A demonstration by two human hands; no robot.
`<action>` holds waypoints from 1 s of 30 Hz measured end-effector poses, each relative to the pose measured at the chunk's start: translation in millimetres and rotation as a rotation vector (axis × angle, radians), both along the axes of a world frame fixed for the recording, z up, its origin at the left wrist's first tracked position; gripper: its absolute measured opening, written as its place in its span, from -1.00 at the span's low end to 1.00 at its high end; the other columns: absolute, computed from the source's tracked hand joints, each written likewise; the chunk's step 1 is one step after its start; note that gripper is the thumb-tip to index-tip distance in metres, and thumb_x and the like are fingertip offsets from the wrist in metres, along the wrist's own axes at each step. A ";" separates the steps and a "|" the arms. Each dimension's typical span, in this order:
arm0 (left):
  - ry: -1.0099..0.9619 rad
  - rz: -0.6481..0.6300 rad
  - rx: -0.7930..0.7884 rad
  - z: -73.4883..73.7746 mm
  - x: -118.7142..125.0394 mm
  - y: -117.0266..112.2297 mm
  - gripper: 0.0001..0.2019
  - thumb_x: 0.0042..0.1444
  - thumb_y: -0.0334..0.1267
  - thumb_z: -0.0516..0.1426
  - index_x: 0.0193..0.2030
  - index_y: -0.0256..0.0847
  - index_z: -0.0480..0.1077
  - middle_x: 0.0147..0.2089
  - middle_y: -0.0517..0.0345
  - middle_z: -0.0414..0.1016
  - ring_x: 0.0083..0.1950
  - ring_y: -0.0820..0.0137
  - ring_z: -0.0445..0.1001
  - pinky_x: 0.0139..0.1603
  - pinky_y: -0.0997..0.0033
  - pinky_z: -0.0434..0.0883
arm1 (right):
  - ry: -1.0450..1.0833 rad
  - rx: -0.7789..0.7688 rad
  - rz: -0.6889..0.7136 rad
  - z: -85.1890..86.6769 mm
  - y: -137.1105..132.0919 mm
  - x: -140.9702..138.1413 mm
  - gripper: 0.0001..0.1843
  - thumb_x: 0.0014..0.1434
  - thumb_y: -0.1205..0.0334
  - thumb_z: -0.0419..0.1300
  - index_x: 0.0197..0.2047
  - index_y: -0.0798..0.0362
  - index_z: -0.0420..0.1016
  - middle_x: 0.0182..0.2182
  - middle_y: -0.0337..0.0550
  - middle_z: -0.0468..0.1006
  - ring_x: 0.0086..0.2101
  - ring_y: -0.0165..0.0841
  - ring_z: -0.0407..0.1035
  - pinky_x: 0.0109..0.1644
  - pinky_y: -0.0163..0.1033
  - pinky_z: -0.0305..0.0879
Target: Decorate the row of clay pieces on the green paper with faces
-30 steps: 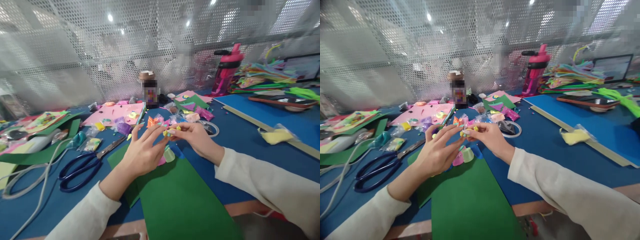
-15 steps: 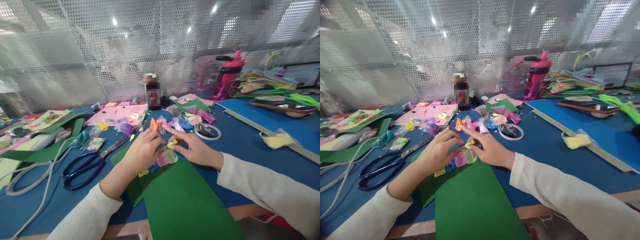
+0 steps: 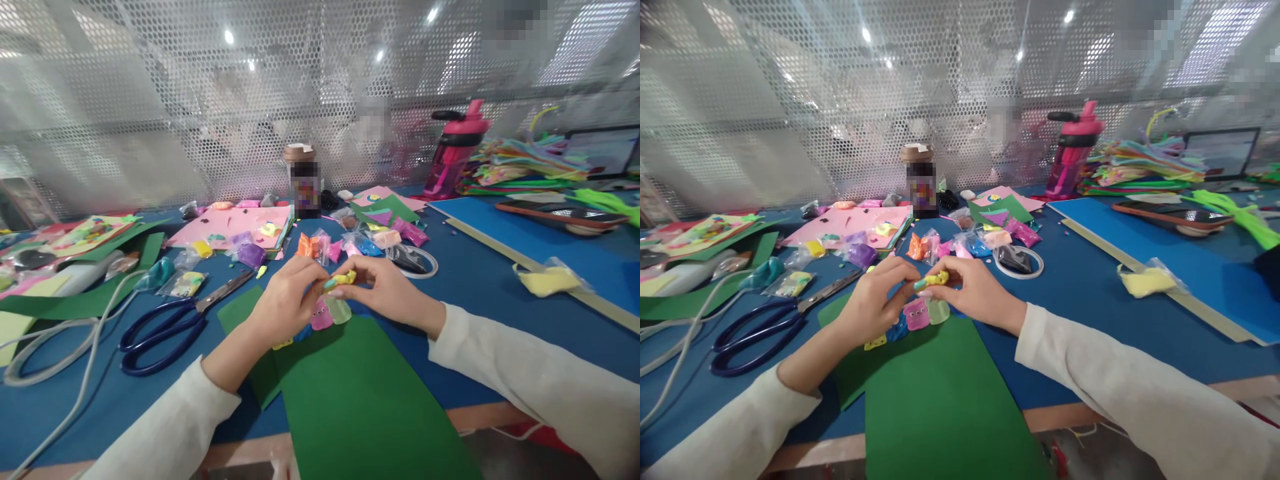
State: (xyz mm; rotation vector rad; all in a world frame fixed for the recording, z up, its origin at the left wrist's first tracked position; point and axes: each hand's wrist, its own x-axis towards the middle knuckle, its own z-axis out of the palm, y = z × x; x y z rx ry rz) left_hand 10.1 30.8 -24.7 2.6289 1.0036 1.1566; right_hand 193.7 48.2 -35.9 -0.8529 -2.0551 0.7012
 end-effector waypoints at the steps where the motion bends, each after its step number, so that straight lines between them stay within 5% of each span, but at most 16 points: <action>1: -0.064 0.038 -0.018 0.4 -1.1 1.3 -0.86 0.15 -0.37 -0.02 -0.35 -0.27 0.33 -0.36 0.11 0.38 -0.30 0.44 0.32 -0.28 0.42 0.30 | 0.015 0.012 -0.025 -1.6 4.5 1.4 -0.87 0.02 0.23 0.22 -0.37 0.11 0.40 -0.48 -0.20 0.49 -0.47 -0.40 0.39 -0.41 -0.31 0.36; 6: -0.386 0.210 -0.170 4.1 -14.3 10.6 -0.82 0.14 -0.24 0.02 -0.35 -0.27 0.38 -0.46 0.15 0.42 -0.41 0.46 0.37 -0.36 0.44 0.34 | 0.048 0.167 -0.205 -4.0 20.6 10.3 -0.88 0.09 0.24 0.14 -0.30 0.10 0.40 -0.36 -0.10 0.52 -0.37 -0.32 0.42 -0.30 -0.20 0.39; 13: -0.628 0.180 -0.407 5.9 -25.4 16.7 -0.77 -0.08 -0.15 0.20 -0.36 -0.28 0.47 -0.46 0.12 0.50 -0.43 0.44 0.45 -0.35 0.43 0.42 | -0.170 0.402 -0.227 -8.2 21.3 17.9 -0.70 -0.08 0.51 0.06 -0.26 0.12 0.46 -0.21 0.01 0.45 -0.13 -0.17 0.32 0.00 0.03 0.22; 18: -0.755 0.120 -0.476 4.6 -21.6 18.1 -0.78 -0.02 -0.13 0.14 -0.47 -0.27 0.36 -0.53 0.21 0.38 -0.47 0.52 0.37 -0.39 0.49 0.39 | -0.309 0.461 -0.266 -16.1 25.8 22.6 -0.62 -0.19 0.50 0.10 -0.23 0.16 0.48 -0.09 0.11 0.36 -0.05 -0.04 0.25 0.04 0.11 0.16; 23: -0.810 0.113 -0.453 4.0 -23.6 21.3 -0.63 0.07 -0.09 0.06 -0.66 -0.25 0.19 -0.63 0.28 0.20 -0.56 0.59 0.24 -0.52 0.59 0.26 | -0.292 0.517 -0.337 -10.2 22.7 23.5 -0.69 -0.12 0.47 0.11 -0.25 0.15 0.50 -0.09 0.08 0.38 -0.02 -0.06 0.21 0.09 0.07 0.10; 30: -0.728 0.099 -0.480 6.9 -23.2 13.9 -0.79 -0.06 -0.13 0.22 -0.47 -0.27 0.48 -0.56 0.21 0.44 -0.50 0.55 0.38 -0.42 0.56 0.37 | -0.227 0.536 -0.350 -8.8 22.5 23.3 -0.79 -0.05 0.44 0.12 -0.32 0.15 0.52 -0.22 0.03 0.45 -0.12 -0.15 0.31 0.01 -0.01 0.21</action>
